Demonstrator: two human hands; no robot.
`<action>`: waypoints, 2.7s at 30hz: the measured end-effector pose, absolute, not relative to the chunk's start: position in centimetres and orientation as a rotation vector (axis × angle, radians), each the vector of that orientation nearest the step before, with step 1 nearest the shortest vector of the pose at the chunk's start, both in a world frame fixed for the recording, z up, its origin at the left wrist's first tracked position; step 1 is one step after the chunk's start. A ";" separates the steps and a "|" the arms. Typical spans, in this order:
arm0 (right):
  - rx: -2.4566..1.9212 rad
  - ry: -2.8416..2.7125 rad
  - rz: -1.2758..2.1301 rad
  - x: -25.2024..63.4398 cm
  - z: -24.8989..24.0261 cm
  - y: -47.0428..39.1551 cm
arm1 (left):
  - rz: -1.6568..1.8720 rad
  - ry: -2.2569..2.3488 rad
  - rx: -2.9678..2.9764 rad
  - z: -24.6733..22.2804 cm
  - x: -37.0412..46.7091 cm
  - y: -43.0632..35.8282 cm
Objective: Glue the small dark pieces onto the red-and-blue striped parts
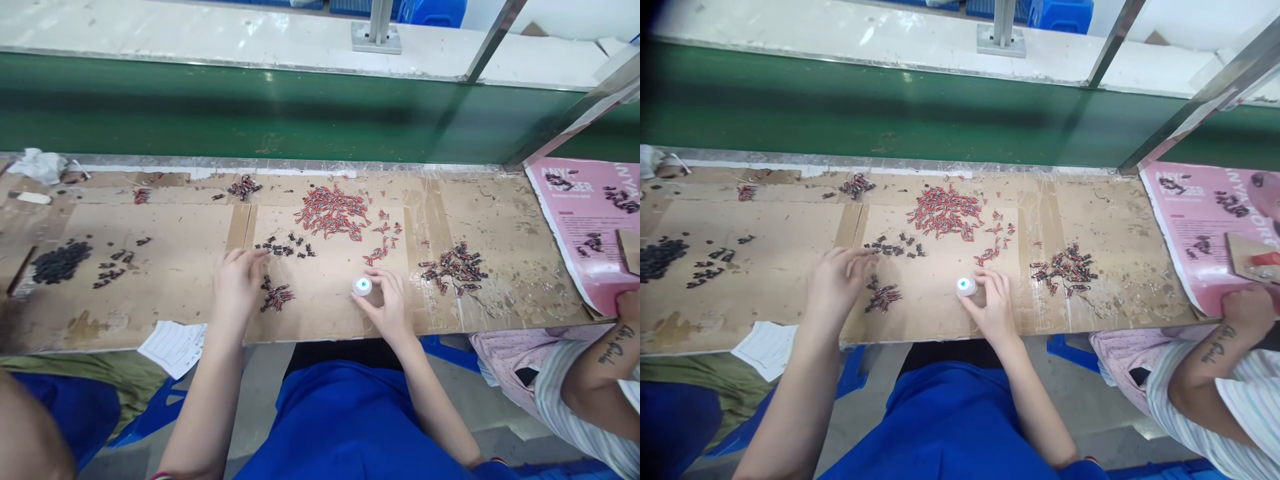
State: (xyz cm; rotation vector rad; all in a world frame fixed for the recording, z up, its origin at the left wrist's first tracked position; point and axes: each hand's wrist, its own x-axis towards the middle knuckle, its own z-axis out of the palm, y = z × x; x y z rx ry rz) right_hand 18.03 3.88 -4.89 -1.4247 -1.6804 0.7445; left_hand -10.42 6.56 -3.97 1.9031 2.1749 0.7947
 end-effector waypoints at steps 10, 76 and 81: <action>-1.341 -1.116 1.162 18.8 -4.5 3.4 | 0.566 2.124 1.965 -6.4 -11.8 9.4; -1.554 -1.217 1.043 17.5 -3.9 4.1 | 0.812 1.965 1.615 -5.2 0.1 3.3; -1.549 -1.155 1.030 17.8 -4.0 4.1 | 0.801 1.966 1.626 -5.2 0.3 3.3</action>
